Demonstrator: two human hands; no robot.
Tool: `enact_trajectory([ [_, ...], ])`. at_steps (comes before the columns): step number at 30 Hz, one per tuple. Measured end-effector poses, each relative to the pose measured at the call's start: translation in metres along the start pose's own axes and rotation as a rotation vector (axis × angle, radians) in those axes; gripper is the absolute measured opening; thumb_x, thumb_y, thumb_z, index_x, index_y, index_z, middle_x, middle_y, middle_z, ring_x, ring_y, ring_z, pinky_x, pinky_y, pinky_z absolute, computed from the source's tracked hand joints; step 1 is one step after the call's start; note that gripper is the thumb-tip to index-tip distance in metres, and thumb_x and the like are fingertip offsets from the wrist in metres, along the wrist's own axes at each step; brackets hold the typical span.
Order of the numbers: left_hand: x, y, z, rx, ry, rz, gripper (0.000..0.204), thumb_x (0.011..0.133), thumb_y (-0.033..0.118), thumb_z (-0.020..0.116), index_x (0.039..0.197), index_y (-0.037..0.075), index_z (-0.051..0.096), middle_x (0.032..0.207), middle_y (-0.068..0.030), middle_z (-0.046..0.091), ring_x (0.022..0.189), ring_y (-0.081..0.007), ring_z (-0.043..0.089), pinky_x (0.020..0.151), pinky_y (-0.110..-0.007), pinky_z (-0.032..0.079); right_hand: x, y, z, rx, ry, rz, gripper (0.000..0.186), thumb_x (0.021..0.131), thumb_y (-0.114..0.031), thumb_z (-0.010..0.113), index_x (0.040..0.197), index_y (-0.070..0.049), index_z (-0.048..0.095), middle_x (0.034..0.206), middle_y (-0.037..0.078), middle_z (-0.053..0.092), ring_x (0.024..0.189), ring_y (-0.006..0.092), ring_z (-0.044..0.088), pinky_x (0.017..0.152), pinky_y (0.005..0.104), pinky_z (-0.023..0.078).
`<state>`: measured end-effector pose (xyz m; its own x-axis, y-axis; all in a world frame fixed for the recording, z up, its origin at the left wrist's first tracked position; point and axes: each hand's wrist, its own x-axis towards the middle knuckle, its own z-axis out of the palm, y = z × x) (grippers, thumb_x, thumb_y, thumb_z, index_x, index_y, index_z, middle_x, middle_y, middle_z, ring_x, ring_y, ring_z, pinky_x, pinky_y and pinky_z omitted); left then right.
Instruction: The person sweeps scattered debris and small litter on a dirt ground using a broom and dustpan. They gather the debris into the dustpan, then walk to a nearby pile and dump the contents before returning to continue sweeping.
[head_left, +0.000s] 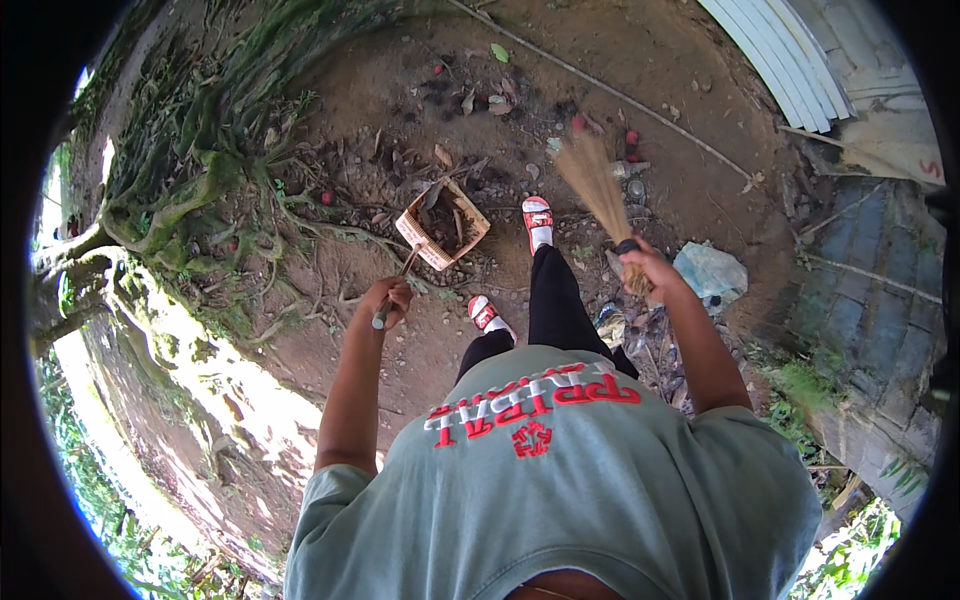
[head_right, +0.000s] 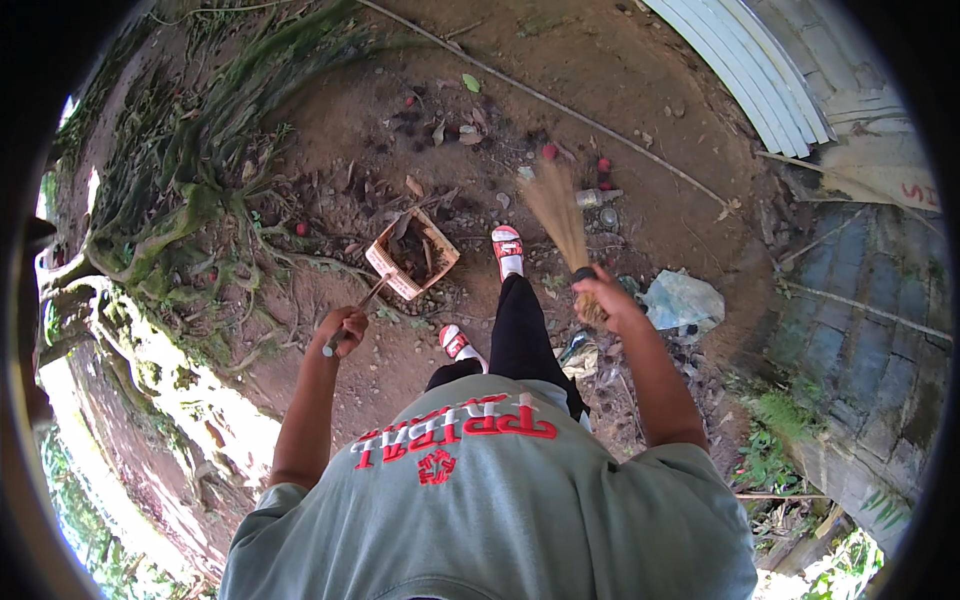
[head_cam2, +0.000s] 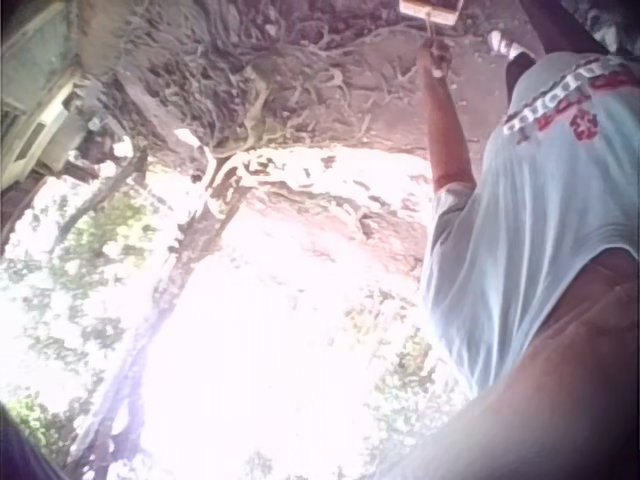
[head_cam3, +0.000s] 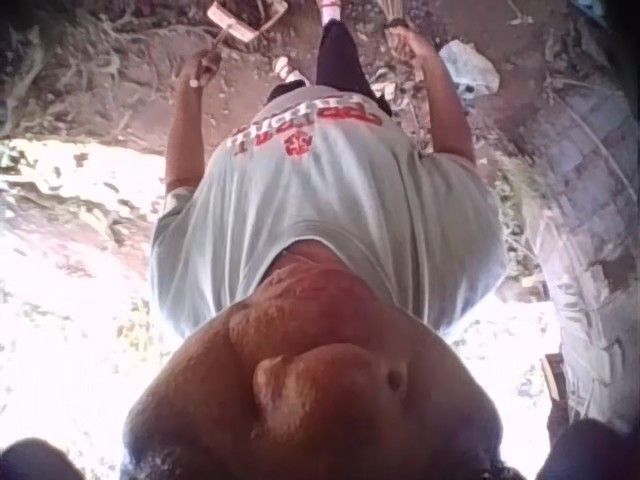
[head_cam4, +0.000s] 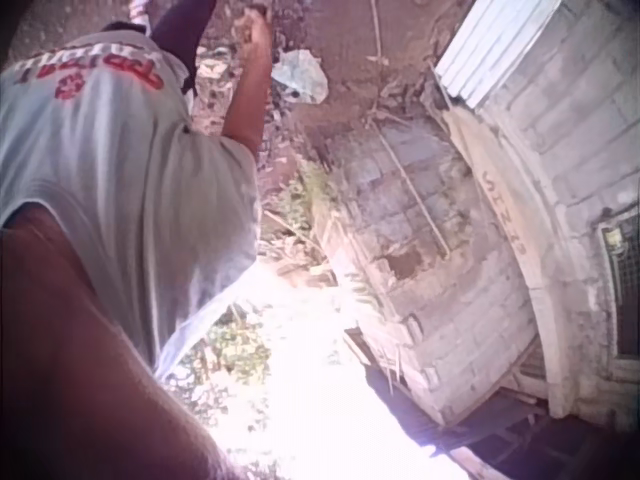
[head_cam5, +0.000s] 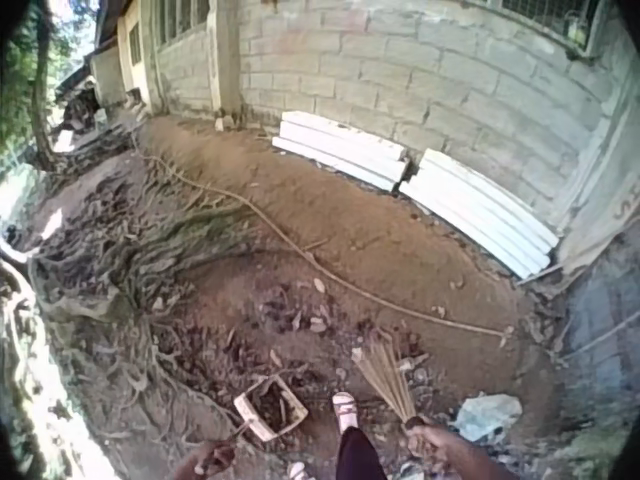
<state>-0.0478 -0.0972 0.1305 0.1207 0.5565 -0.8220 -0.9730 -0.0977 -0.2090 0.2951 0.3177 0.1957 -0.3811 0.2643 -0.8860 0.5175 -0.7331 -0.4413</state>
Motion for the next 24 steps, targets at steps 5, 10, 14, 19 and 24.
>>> enact_trajectory([
  [5, 0.031, 0.02, 0.055, 0.034, 0.074, 0.102, 0.026, 0.098, 0.014, 0.038, 0.074, 0.002, 0.041, 0.058, -0.0003, 0.042, 0.044, -0.0074, 0.045, 0.037, -0.017, 0.04, 0.118, -0.081, -0.107, 0.649, 0.266, -0.029, 0.015, 0.082, -0.013, 0.064, 0.086, -0.009, 0.05, 0.078, 0.007, 0.055, 0.07, 0.0217, 0.059, 0.062, 0.0368, 0.053],
  [10, 0.09, 0.043, 0.115, -0.025, 0.123, 0.059, 0.027, 0.098, 0.015, 0.039, 0.075, 0.003, 0.041, 0.059, -0.001, 0.042, 0.043, -0.0083, 0.044, 0.037, -0.018, 0.041, 0.236, -0.143, -0.156, 0.675, 0.223, 0.025, 0.013, 0.082, -0.011, 0.063, 0.084, -0.008, 0.051, 0.08, 0.007, 0.056, 0.071, 0.0219, 0.059, 0.063, 0.0361, 0.054],
  [14, 0.13, 0.075, 0.159, -0.029, 0.186, 0.08, 0.027, 0.099, 0.015, 0.038, 0.075, 0.003, 0.039, 0.06, -0.0014, 0.043, 0.043, -0.0091, 0.044, 0.038, -0.019, 0.043, 0.263, -0.151, -0.104, 0.466, 0.04, 0.26, 0.018, 0.081, -0.011, 0.065, 0.089, -0.009, 0.049, 0.078, 0.008, 0.056, 0.071, 0.0206, 0.059, 0.061, 0.0348, 0.053],
  [19, 0.167, 0.104, 0.202, -0.038, 0.21, 0.123, 0.021, 0.099, 0.015, 0.037, 0.081, 0.003, 0.038, 0.062, -0.0015, 0.043, 0.045, -0.0093, 0.045, 0.039, -0.021, 0.046, 0.131, -0.159, -0.091, 0.081, -0.086, 0.28, 0.049, 0.082, -0.012, 0.065, 0.125, -0.018, 0.042, 0.078, 0.007, 0.053, 0.061, 0.0192, 0.058, 0.051, 0.0356, 0.051],
  [24, 0.186, 0.107, 0.235, -0.046, 0.248, 0.127, 0.021, 0.099, 0.012, 0.036, 0.079, 0.004, 0.037, 0.061, -0.0009, 0.042, 0.044, -0.0093, 0.043, 0.039, -0.02, 0.045, 0.104, -0.168, -0.123, 0.13, 0.132, 0.149, 0.044, 0.082, -0.011, 0.064, 0.121, -0.015, 0.043, 0.075, 0.009, 0.054, 0.063, 0.0193, 0.058, 0.051, 0.0357, 0.05],
])
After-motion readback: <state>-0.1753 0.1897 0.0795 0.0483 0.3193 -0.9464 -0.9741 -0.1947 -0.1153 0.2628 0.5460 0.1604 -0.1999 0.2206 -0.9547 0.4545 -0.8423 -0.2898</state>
